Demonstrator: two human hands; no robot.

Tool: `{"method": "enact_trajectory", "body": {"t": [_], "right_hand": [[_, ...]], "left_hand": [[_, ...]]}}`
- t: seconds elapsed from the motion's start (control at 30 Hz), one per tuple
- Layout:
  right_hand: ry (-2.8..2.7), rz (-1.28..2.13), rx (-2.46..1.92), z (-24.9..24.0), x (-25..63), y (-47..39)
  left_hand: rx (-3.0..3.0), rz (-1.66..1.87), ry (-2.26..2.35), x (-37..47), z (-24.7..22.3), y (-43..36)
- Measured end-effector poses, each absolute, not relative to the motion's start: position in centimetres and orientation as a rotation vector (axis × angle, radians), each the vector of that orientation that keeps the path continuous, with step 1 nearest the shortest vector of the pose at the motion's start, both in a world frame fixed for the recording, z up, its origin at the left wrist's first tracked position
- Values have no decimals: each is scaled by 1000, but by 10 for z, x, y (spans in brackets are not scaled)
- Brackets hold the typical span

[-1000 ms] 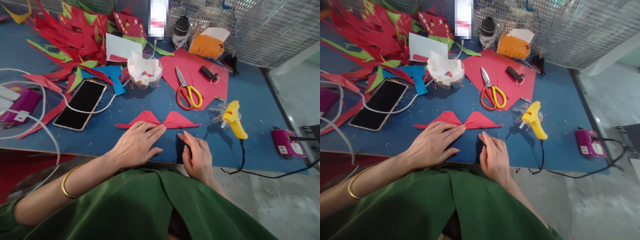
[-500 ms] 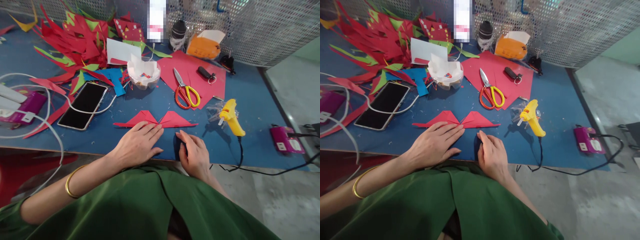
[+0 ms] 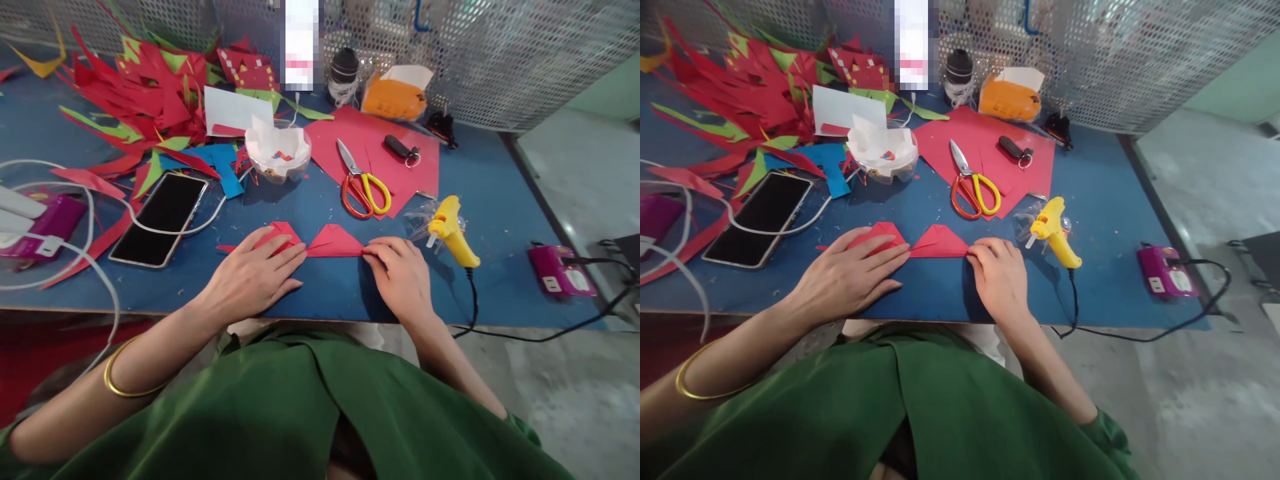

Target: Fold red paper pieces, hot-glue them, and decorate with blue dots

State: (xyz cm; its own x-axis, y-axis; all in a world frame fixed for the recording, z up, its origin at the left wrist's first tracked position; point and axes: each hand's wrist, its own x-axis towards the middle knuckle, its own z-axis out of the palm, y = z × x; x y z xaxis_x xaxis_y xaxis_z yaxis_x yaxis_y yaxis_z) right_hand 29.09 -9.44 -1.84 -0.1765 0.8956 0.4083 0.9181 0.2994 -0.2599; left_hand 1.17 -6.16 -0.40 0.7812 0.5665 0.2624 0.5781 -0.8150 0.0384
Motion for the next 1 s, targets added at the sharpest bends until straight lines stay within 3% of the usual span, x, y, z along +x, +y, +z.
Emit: {"method": "enact_trajectory", "body": {"t": [0.17,0.37,0.63,0.77,1.0], "right_hand": [[-2058,153,-1616,-21,284,-96],[-2001,156,-1646,-23,276,-97],[-1914,-3,-1592,-4,298,-108],[-1740,-466,-2061,19,347,-105],[-2009,-397,-2381,24,379,-88]], "left_hand": [[-2812,-502,-916,5,1,-58],[-2884,-825,-1033,54,2,-58],[-3146,-535,-1206,91,-3,-44],[-3131,-646,-1177,87,-6,-43],[-3025,-697,-1067,85,-11,-44]]}}
